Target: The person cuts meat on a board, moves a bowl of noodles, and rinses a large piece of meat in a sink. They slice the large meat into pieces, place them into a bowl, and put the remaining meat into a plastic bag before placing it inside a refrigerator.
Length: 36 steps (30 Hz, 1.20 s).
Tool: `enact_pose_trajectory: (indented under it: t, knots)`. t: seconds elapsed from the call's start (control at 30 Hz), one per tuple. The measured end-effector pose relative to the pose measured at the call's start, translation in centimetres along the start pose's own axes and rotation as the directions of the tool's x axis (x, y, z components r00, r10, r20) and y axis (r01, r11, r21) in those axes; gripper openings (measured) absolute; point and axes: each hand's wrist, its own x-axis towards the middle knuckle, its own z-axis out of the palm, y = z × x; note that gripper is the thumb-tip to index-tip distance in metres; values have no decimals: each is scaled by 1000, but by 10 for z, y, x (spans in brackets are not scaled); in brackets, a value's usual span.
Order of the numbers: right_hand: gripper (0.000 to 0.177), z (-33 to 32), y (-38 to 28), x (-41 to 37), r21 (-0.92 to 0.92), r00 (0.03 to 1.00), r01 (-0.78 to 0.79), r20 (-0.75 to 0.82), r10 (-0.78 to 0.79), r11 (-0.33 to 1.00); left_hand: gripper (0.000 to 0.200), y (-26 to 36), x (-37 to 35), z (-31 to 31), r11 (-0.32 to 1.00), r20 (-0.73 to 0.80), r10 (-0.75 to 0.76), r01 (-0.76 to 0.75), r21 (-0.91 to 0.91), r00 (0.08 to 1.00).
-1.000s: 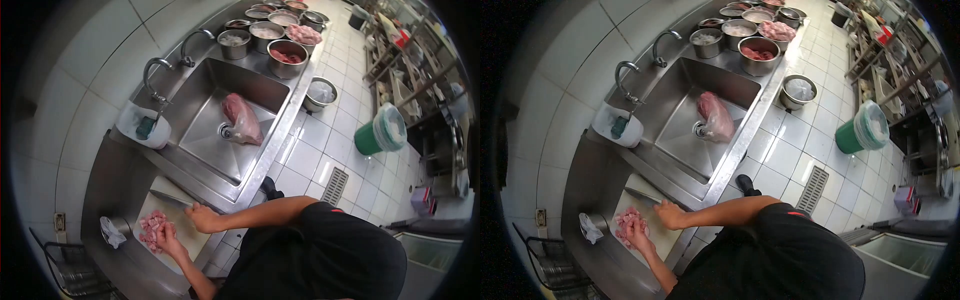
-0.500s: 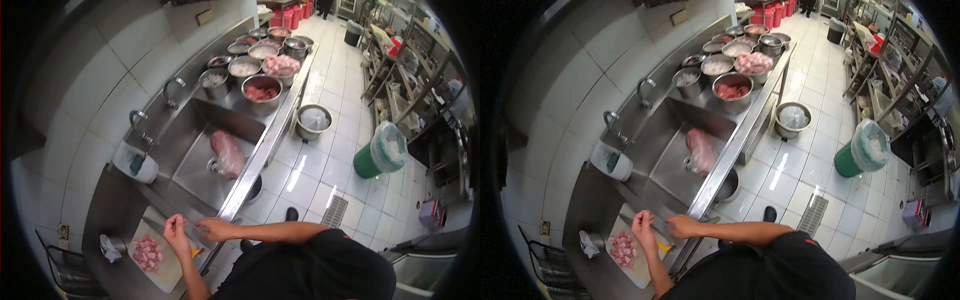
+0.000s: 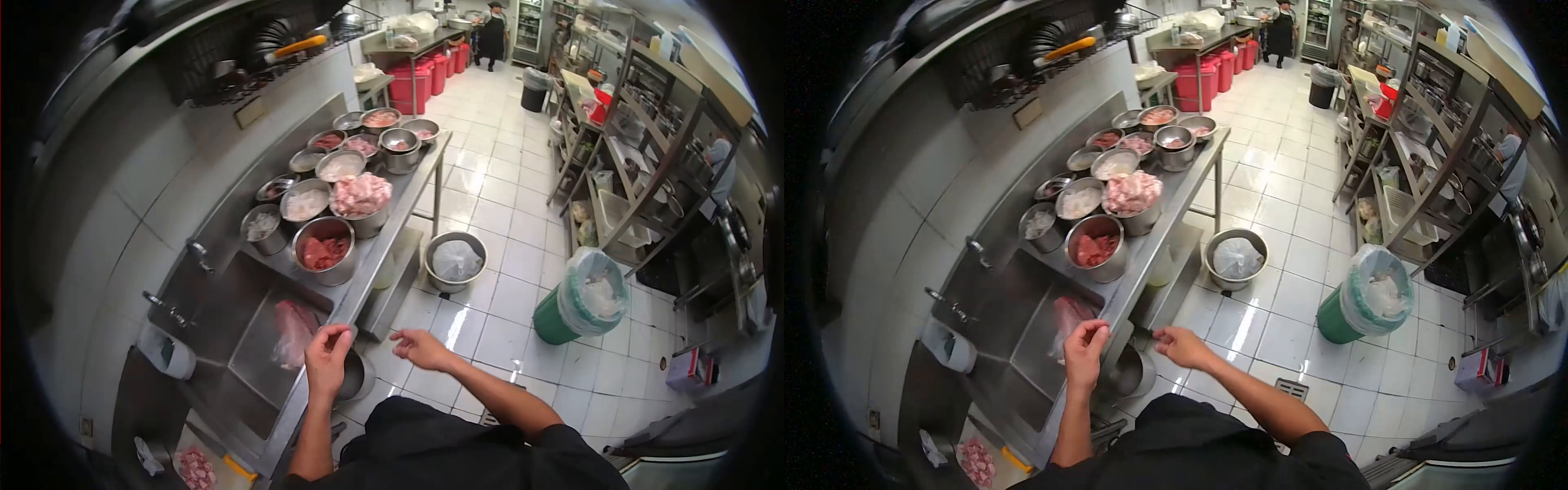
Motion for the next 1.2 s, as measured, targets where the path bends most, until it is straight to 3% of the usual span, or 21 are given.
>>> enact_pose_trajectory:
  t: [0.07, 0.13, 0.23, 0.37, 0.43, 0.5, 0.57, 0.63, 0.67, 0.7, 0.77, 0.87, 1.0, 1.13, 1.2]
  knots:
    - [31, -61, -14, 15, 98, 999, -38, 30, 35, 994, 13, 15, 18, 34, 1000, 68, -3, 5, -29, 998]
    - [32, -123, -14, 43, 30, 1000, -18, 14, 17, 999, 14, 13, 42, 61, 1000, 112, 13, -14, 5, 994]
    - [37, -214, 18, 90, -103, 983, -112, -155, 95, 988, 14, 3, 83, 107, 1000, 133, 29, -27, -13, 991]
    - [41, -309, 84, 92, -307, 897, -255, -429, 106, 917, 15, -5, 167, 187, 997, 227, -79, 78, 14, 971]
    - [40, -351, 106, 60, -94, 828, -376, -480, 288, 922, 17, 6, 214, 247, 997, 322, -78, 79, 12, 943]
    - [39, -381, 140, 17, 208, 713, -343, -577, 398, 916, 18, 9, 261, 311, 999, 466, 18, -33, 23, 885]
    - [35, -402, 186, -36, 447, 532, -271, -669, 520, 852, 19, 32, 298, 375, 980, 593, 126, -193, 50, 795]
    - [29, -416, 219, -86, 666, 327, -233, -633, 702, 709, 20, 45, 325, 433, 962, 688, 181, -273, 26, 703]
    - [21, -426, 259, -116, 722, 357, -208, -572, 738, 660, 20, 47, 339, 462, 950, 728, 211, -313, 6, 652]
    - [19, -430, 295, -141, 758, 327, -183, -554, 766, 626, 20, 45, 351, 491, 947, 737, 209, -321, 12, 643]
    - [21, -453, 288, -146, 864, 81, -309, -391, 917, 397, 19, 35, 371, 538, 943, 752, 188, -329, 41, 632]
    - [21, -521, 308, -127, 850, 83, -355, -386, 919, 389, 19, 7, 399, 592, 900, 704, 194, -409, 149, 683]
    - [27, -658, 357, -31, 727, 368, -336, -484, 794, 599, 19, -1, 434, 623, 936, 557, 63, -243, 256, 828]
    - [36, -795, 292, 141, 411, 664, -367, -512, 545, 834, 22, -6, 475, 629, 946, 312, -31, -73, 315, 950]
    - [39, -843, 261, 230, 292, 770, -316, -476, 424, 903, 24, -14, 496, 631, 940, 204, 9, -78, 333, 979]
